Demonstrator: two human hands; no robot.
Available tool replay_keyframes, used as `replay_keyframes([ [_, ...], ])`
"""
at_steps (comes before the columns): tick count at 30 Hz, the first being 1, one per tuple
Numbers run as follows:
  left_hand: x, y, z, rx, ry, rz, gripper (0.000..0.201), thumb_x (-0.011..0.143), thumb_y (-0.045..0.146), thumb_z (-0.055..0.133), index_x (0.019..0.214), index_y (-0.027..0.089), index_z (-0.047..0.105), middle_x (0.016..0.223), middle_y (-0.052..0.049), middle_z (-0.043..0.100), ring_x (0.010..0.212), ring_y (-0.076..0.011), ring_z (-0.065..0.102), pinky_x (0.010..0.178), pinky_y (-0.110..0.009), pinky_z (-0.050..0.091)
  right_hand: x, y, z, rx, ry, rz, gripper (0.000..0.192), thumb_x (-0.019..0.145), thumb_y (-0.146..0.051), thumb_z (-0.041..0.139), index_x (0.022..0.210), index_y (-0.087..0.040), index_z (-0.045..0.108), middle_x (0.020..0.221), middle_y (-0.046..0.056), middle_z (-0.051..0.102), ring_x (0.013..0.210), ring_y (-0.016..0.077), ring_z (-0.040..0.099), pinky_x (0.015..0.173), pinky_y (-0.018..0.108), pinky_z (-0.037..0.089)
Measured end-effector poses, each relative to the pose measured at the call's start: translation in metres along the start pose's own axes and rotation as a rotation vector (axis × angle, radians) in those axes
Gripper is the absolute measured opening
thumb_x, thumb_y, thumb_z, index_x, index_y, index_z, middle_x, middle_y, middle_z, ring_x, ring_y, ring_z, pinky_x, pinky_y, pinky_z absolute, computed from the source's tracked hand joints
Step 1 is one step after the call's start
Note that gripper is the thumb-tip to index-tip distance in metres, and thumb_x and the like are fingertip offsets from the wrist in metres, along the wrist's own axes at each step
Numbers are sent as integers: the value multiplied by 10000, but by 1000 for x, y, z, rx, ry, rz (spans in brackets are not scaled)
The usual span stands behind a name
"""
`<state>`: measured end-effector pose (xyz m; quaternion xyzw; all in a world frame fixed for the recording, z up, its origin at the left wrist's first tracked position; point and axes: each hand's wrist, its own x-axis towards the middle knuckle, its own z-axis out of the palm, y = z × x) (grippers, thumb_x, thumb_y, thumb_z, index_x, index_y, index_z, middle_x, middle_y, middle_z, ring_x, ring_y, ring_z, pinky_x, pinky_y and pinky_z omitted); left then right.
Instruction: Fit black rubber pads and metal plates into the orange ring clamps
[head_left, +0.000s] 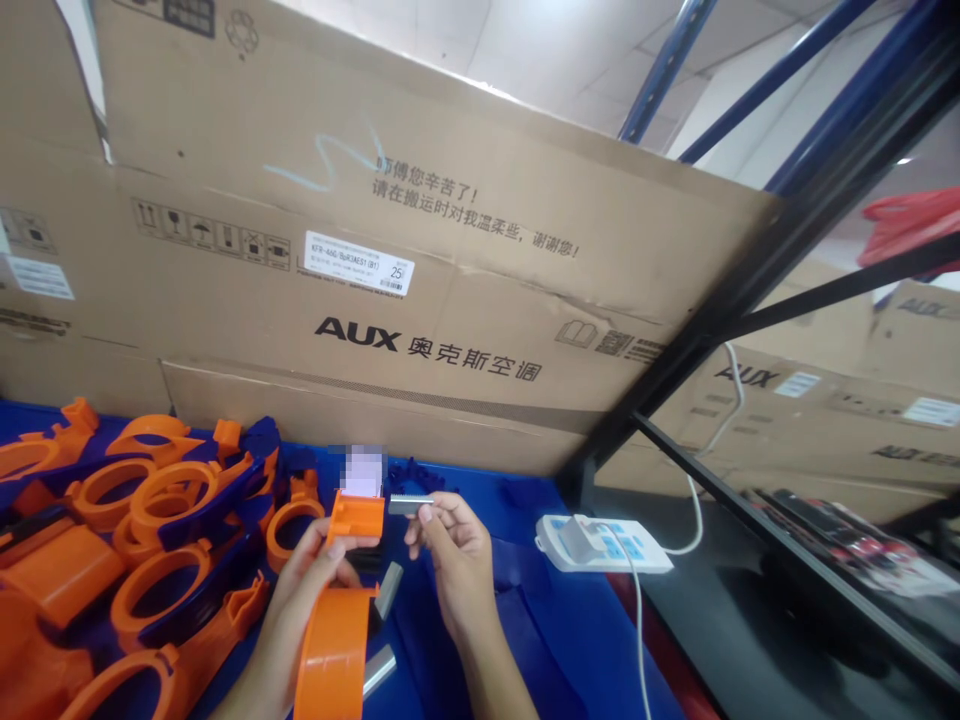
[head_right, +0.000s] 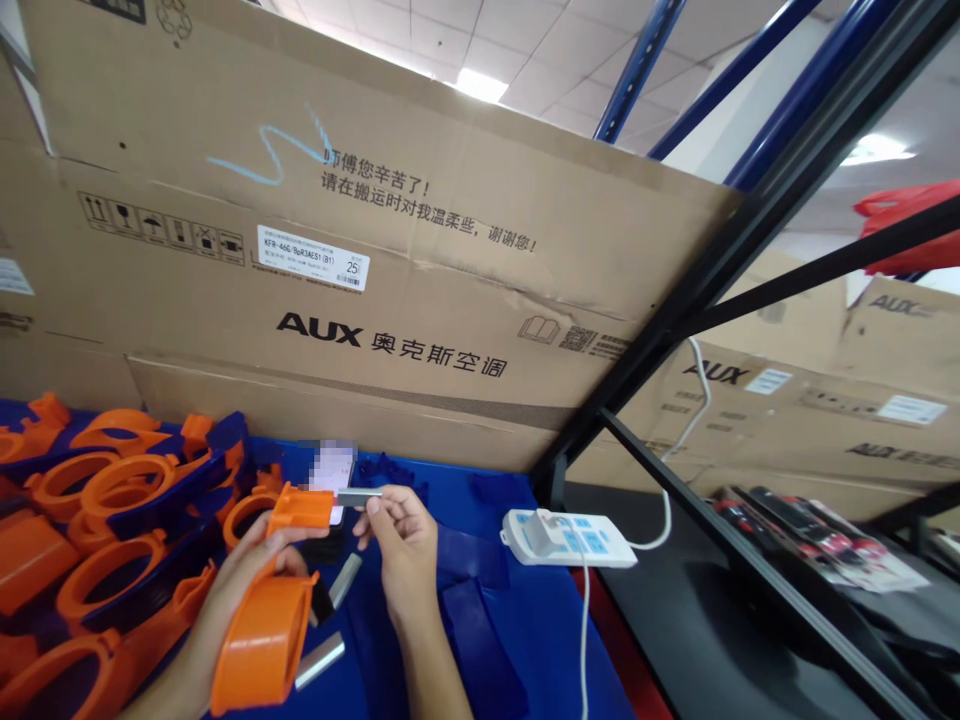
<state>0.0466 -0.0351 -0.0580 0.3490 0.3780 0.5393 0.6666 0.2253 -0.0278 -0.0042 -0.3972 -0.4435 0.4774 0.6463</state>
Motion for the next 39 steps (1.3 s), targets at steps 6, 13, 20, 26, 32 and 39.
replay_keyframes([
  [6,3,2,-4,-2,-98,-35,435,804,567,761,1003,184,707,555,-13,696,468,-203,674,439,-244,494,1,2,0,-43,6,-11,229,883,-384,796,964,-197,692,708,9,712,589,137,615,549,241,504],
  [13,-3,-3,4,-12,-32,31,409,833,572,725,995,199,683,563,6,681,469,-192,675,432,-234,494,3,2,0,-44,37,-22,221,890,-391,790,942,-201,690,670,0,691,580,140,607,538,237,489],
  [20,-3,-2,3,-26,-32,8,455,811,581,740,1026,188,662,772,-75,803,469,-186,678,415,-246,489,0,1,-2,-69,56,-16,240,884,-402,795,928,-198,675,641,-19,662,528,108,550,507,213,436],
  [26,-1,0,3,-71,3,-8,531,759,585,795,1078,190,638,979,-155,839,508,-170,684,446,-237,505,-1,-1,-2,-119,25,-42,241,887,-405,793,905,-195,677,592,-35,629,523,104,539,512,208,424],
  [32,0,4,6,-102,28,-59,551,744,630,792,1043,183,675,783,-106,819,480,-207,676,440,-281,523,-4,-1,1,-146,-40,-35,249,905,-416,775,884,-195,662,602,-5,680,523,122,582,532,228,450],
  [39,-1,12,1,-123,-57,-156,473,760,606,788,937,174,713,614,-58,746,494,-250,697,474,-323,536,-6,-4,2,-174,-66,-19,254,912,-427,763,898,-192,669,619,13,691,532,132,593,549,244,467],
])
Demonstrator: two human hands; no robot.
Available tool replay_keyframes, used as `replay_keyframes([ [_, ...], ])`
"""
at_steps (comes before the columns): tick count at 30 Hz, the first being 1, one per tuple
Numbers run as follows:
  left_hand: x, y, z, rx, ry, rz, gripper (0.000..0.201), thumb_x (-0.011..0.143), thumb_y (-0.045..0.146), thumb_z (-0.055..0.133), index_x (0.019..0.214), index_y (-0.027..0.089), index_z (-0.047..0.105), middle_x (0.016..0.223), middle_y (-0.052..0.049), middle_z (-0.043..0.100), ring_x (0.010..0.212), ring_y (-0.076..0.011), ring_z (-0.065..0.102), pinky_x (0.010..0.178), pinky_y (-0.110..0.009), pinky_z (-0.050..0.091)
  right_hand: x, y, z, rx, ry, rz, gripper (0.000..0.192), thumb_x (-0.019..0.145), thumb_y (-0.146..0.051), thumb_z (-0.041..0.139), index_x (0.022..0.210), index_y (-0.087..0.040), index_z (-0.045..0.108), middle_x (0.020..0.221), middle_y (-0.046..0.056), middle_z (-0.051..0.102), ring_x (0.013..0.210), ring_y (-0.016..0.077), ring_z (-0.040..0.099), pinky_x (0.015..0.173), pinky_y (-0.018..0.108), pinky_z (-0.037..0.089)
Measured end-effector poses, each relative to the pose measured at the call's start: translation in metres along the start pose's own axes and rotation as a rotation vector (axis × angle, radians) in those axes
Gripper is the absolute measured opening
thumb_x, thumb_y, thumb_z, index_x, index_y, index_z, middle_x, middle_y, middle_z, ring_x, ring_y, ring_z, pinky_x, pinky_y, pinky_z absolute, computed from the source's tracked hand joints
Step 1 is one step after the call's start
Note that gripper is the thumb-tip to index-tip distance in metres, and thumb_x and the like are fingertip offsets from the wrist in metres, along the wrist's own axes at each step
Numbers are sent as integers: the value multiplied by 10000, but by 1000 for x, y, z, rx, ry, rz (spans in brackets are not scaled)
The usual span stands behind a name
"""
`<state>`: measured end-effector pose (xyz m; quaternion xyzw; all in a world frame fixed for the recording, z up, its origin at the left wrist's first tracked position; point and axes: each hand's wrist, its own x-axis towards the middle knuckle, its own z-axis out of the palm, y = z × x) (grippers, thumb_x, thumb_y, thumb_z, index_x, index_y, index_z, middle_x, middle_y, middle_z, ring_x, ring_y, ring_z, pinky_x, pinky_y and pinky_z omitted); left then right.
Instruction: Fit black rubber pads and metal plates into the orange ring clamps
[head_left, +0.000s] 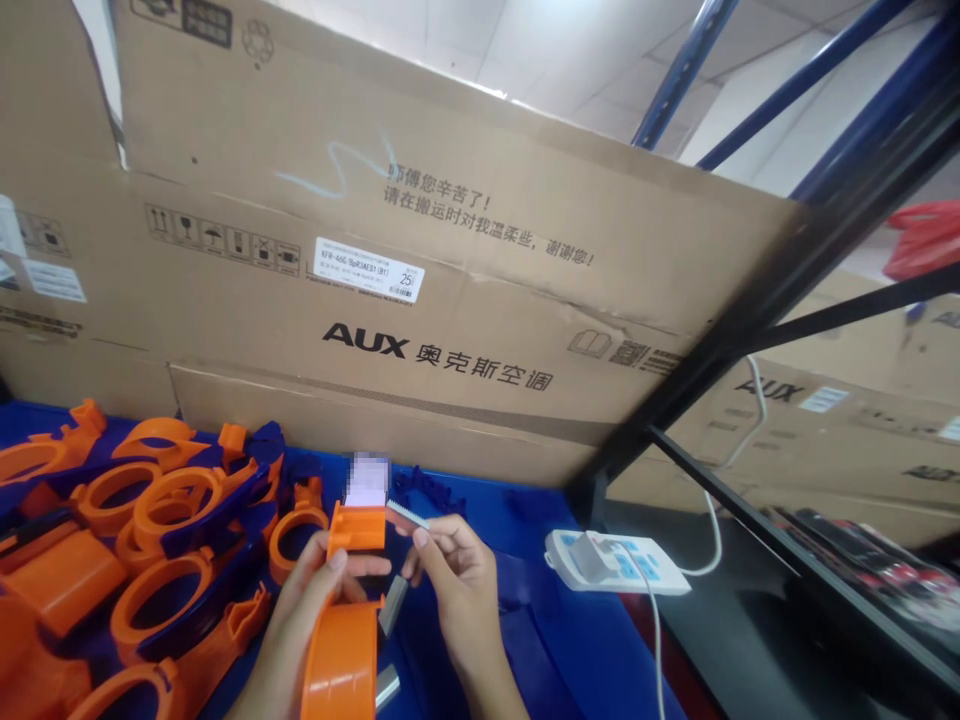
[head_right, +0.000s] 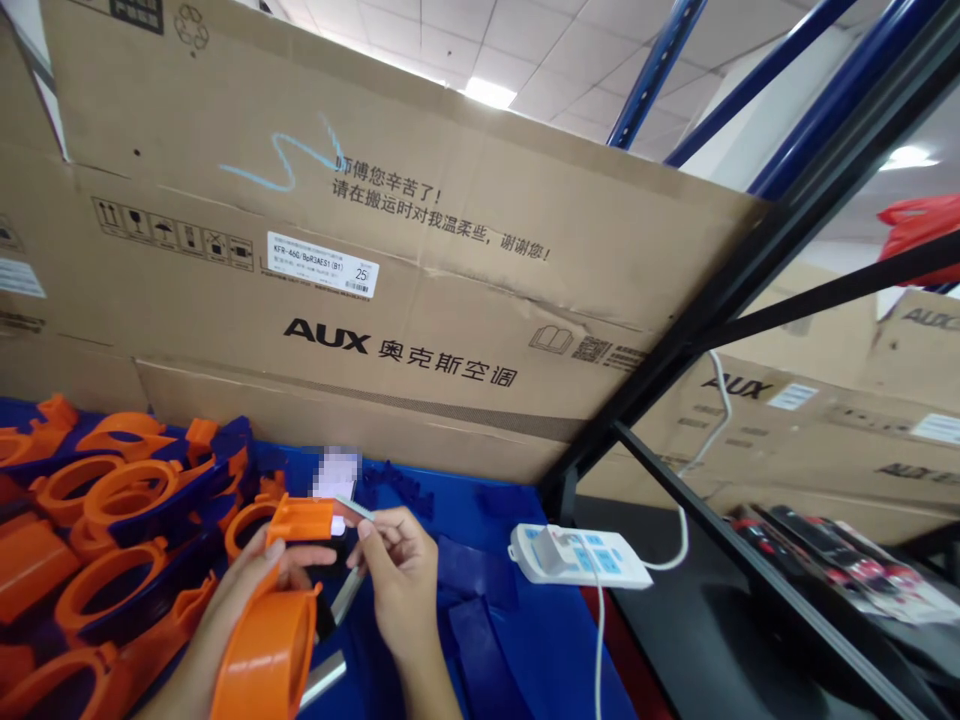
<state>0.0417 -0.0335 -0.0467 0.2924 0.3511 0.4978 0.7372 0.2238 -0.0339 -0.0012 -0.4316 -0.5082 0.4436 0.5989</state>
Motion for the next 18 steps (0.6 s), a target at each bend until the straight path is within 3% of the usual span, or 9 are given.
replay_keyframes([
  [5,0,-3,1,-9,-32,-22,444,749,618,783,830,206,641,568,-50,734,455,-240,684,429,-285,481,2,-7,-4,-24,-28,20,258,906,-438,759,936,-194,682,620,1,673,541,134,583,530,234,454],
  [9,-1,-6,5,-23,35,60,460,762,636,768,900,232,598,566,-20,743,398,-195,637,410,-244,431,2,-11,-9,-100,-86,31,230,932,-422,722,938,-194,694,700,19,704,602,149,601,561,242,466],
  [13,-6,-4,9,42,87,127,428,766,574,789,949,242,590,537,16,715,432,-190,652,456,-239,461,-1,-15,-13,-271,-116,1,210,959,-405,685,921,-200,708,808,33,735,631,150,593,594,254,453],
  [18,-14,1,14,166,74,190,375,802,559,759,905,234,601,535,18,703,459,-199,664,497,-259,489,-3,-22,-18,-461,-172,-65,221,989,-383,643,877,-209,721,730,8,693,637,158,571,619,255,412],
])
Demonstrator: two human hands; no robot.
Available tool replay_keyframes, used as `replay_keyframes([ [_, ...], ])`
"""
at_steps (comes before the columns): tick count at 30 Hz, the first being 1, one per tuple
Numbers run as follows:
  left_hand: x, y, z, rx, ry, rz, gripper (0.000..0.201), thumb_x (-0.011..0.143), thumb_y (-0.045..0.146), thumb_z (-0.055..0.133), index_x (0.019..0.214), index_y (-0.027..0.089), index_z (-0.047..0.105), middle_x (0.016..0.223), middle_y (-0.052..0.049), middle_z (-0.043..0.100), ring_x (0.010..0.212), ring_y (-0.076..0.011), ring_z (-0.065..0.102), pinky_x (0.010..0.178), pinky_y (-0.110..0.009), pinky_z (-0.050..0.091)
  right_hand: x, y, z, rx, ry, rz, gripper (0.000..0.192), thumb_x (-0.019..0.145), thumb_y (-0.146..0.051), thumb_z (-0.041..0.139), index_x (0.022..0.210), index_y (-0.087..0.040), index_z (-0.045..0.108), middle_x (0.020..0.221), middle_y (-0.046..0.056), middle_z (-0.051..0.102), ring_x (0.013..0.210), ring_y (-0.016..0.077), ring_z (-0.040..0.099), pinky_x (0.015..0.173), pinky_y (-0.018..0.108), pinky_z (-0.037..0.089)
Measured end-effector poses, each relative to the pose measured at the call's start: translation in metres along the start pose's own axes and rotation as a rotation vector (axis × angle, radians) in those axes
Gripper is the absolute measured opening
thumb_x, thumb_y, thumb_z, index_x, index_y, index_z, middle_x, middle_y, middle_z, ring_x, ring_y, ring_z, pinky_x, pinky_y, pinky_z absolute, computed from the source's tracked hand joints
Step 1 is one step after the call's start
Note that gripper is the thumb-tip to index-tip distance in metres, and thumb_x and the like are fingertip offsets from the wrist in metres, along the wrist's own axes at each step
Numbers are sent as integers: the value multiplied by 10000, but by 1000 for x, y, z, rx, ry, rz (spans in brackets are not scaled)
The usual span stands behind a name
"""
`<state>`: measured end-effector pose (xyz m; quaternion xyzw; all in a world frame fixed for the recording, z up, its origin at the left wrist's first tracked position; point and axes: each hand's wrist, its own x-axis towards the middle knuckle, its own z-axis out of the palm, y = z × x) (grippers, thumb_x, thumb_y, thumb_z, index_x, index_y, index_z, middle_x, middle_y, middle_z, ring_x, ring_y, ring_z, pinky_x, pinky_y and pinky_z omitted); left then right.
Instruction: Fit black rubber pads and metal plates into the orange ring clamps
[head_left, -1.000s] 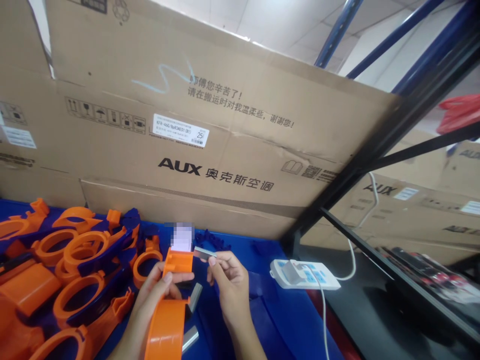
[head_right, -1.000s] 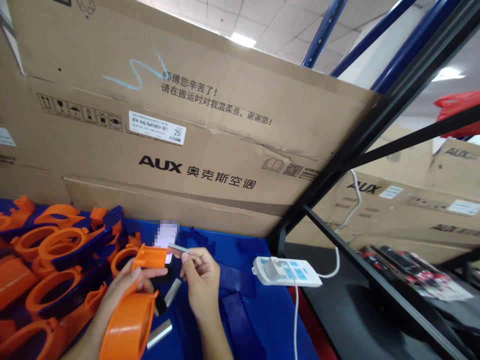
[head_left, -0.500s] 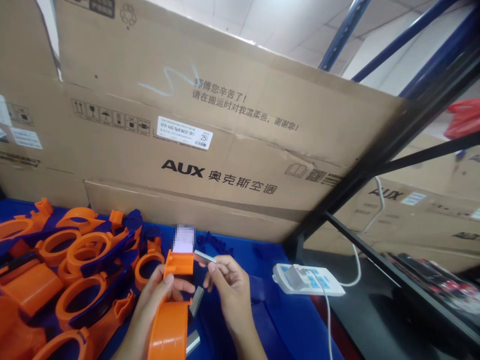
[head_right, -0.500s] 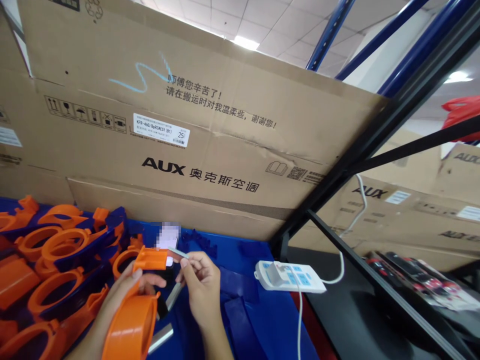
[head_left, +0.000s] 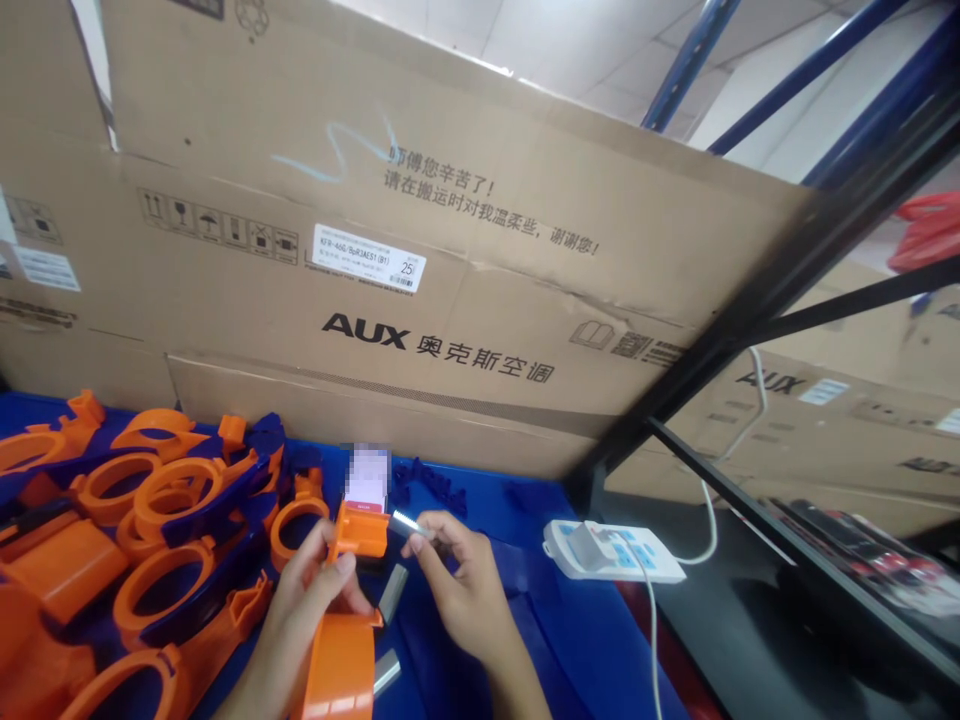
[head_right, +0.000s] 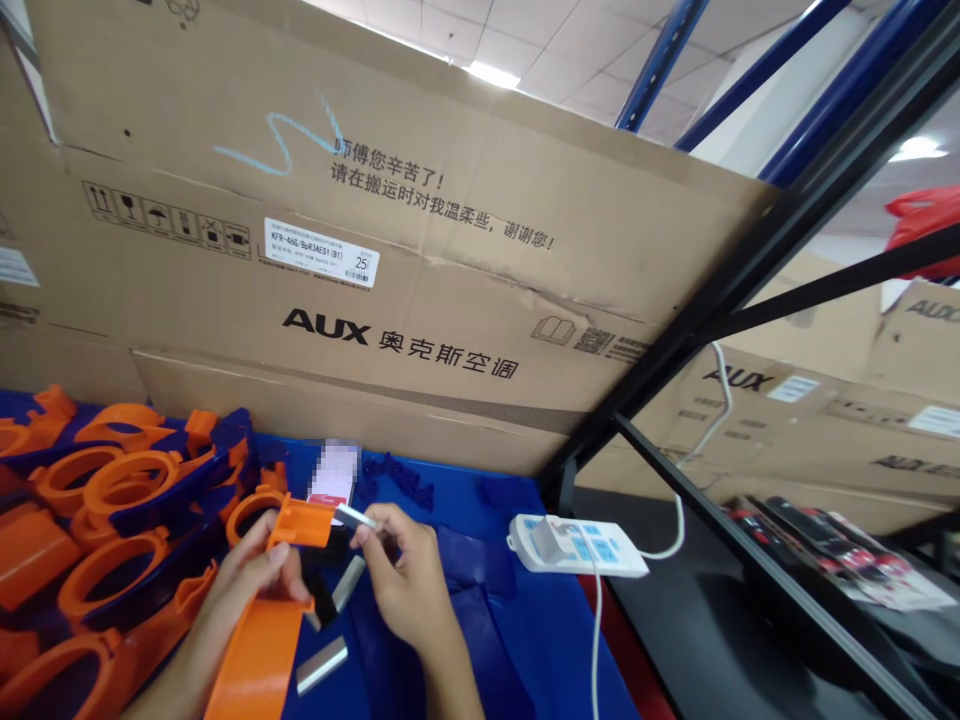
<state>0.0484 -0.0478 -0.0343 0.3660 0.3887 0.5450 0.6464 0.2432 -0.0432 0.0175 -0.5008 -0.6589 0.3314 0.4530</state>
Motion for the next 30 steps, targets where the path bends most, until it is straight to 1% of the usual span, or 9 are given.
replay_keyframes([
  [4,-6,7,8,109,-4,-7,371,797,548,771,923,232,625,545,5,706,499,-218,684,559,-285,528,1,-1,-10,-36,-47,-25,228,980,-354,653,809,-210,695,664,-13,616,581,141,495,556,243,351],
  [8,-8,8,10,101,-21,-17,368,797,568,761,884,234,633,536,9,689,499,-204,668,562,-274,532,2,2,-11,-26,-75,-28,228,971,-347,664,791,-208,676,622,-37,543,542,122,410,523,238,301],
  [10,-6,5,9,86,-37,-17,373,800,571,760,873,228,632,533,10,686,475,-185,646,530,-250,507,2,4,-9,-26,-84,-18,228,981,-356,648,812,-207,680,631,-32,565,553,126,440,539,238,322],
  [14,-4,1,6,67,-62,-26,396,802,567,762,934,212,650,514,16,668,426,-173,619,482,-236,481,1,5,-7,-44,-83,-10,246,995,-373,627,824,-206,688,663,-14,623,599,145,515,585,244,373],
  [18,-3,0,5,31,-78,-79,431,806,556,755,1038,203,665,494,27,645,419,-195,635,470,-257,513,0,1,-8,-57,-77,-49,274,1001,-358,618,788,-207,700,640,-18,609,577,139,506,574,243,368],
  [21,-2,0,4,34,-83,-109,486,813,533,755,1141,187,662,495,27,646,423,-184,637,466,-237,512,-1,-2,-9,-55,-82,-64,278,995,-339,625,761,-208,700,645,-18,623,577,137,519,578,240,380],
  [23,-2,1,2,35,-93,-144,499,814,530,759,1159,185,657,487,29,639,416,-178,637,447,-220,495,-2,-3,-11,-43,-93,-59,263,989,-334,634,765,-210,699,668,-11,647,596,144,544,588,240,401],
  [26,-2,2,2,9,-96,-209,503,807,550,763,1151,201,651,479,42,621,411,-199,661,435,-233,503,-3,-3,-12,-23,-114,-49,249,985,-339,638,781,-212,704,689,-4,664,610,151,554,590,239,419],
  [30,-4,2,3,14,-128,-214,515,805,558,758,1162,199,661,475,51,603,388,-189,629,438,-251,515,-2,0,-9,-17,-133,-22,259,981,-359,646,776,-209,698,676,-8,650,605,145,545,587,234,410],
])
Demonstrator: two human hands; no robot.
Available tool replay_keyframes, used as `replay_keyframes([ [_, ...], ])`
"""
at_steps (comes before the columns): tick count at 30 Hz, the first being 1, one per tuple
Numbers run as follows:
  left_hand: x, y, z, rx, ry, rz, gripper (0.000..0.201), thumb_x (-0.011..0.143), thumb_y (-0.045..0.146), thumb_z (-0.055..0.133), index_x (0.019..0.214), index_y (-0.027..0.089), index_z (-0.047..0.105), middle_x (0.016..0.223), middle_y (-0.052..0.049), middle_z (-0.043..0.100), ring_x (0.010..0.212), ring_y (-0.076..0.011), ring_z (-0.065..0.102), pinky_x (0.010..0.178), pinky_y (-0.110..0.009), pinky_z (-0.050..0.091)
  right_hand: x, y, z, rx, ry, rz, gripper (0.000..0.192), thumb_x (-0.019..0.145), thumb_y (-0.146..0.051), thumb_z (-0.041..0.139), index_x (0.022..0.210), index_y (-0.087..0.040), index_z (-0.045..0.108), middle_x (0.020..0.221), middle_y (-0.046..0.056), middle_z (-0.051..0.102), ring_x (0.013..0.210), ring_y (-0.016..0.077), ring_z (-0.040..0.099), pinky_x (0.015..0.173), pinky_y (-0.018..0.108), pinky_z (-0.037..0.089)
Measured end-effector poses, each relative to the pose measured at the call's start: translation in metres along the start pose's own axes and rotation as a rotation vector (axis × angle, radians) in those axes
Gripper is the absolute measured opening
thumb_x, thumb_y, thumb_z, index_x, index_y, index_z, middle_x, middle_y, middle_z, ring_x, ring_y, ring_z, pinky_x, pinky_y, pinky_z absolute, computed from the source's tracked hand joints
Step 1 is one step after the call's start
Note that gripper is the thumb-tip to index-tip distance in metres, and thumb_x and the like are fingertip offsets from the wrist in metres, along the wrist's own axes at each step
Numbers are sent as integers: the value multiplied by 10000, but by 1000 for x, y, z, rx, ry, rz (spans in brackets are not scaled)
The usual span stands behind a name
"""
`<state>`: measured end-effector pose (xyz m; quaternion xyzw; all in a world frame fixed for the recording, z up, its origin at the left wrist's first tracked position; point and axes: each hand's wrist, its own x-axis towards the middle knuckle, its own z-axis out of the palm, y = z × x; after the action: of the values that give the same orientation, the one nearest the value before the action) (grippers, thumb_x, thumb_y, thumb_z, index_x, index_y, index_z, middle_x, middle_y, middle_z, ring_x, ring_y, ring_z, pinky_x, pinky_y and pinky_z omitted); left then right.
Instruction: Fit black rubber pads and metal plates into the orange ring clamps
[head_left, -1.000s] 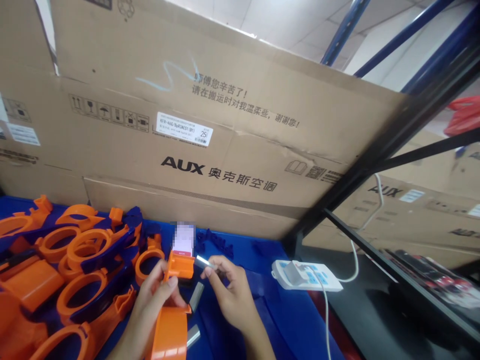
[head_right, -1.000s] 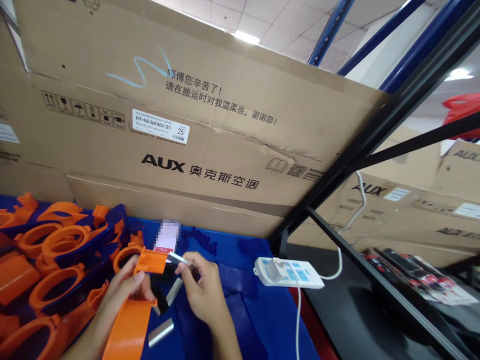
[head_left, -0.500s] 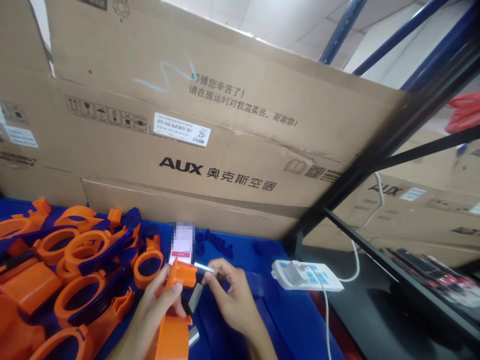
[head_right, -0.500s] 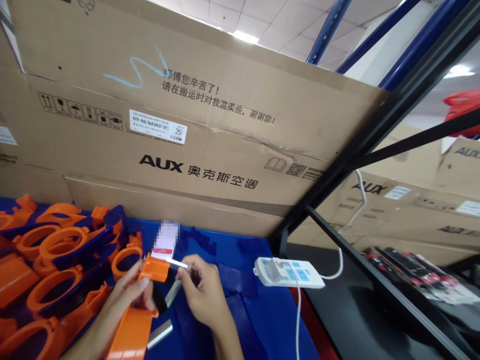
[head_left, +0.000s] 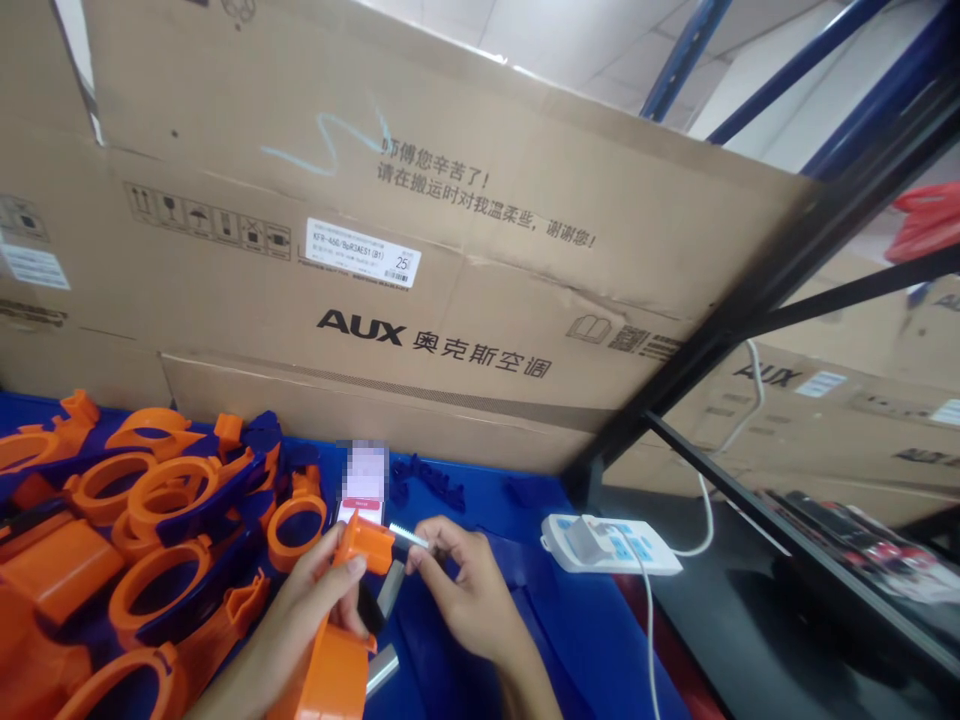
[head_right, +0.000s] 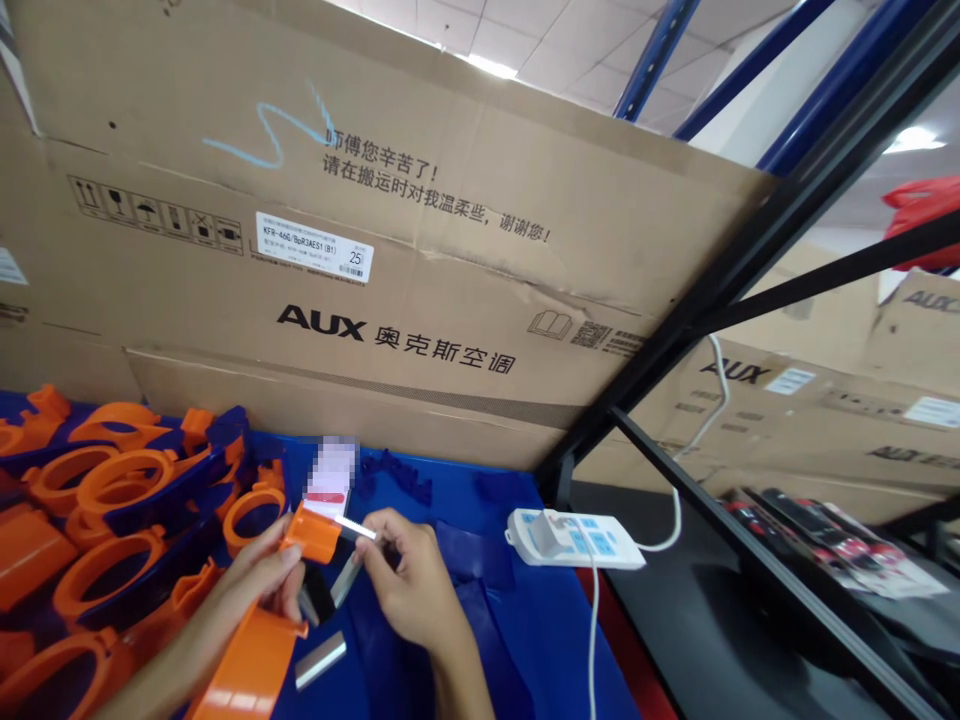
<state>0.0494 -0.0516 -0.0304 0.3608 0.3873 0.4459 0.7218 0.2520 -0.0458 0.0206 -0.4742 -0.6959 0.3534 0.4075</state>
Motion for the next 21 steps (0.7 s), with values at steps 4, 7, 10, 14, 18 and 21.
replay_keyframes([
  [4,-3,-3,2,42,-1,55,589,802,535,777,1258,184,651,513,34,636,438,-180,616,496,-261,532,0,3,12,56,27,45,256,968,-390,665,798,-200,688,668,-13,638,604,141,549,585,232,420],
  [7,-2,-2,2,35,41,93,583,793,546,782,1231,178,669,527,11,671,450,-190,632,488,-254,502,0,5,21,156,117,79,239,940,-415,705,850,-194,706,681,-5,648,620,150,579,587,239,455],
  [10,0,2,0,25,49,111,493,778,560,786,1088,185,703,542,-15,709,462,-210,673,475,-252,491,0,4,23,265,169,101,243,904,-434,749,877,-195,723,699,14,688,635,164,612,570,243,483],
  [14,2,5,-3,-11,31,100,446,790,575,766,1004,190,702,536,-21,718,456,-227,689,444,-253,482,1,1,16,290,236,106,252,893,-446,762,830,-202,747,764,54,756,637,170,625,549,248,484],
  [18,0,4,-4,-13,5,115,397,826,551,747,997,199,683,521,-11,704,451,-224,690,443,-251,489,0,1,16,296,249,113,254,885,-438,777,801,-200,751,737,55,758,612,162,616,551,251,477],
  [21,1,3,-4,-12,-12,123,407,837,547,733,1040,198,682,494,1,682,416,-209,661,430,-244,481,-1,4,20,378,190,136,281,891,-440,776,776,-193,709,720,52,755,590,151,615,548,243,472],
])
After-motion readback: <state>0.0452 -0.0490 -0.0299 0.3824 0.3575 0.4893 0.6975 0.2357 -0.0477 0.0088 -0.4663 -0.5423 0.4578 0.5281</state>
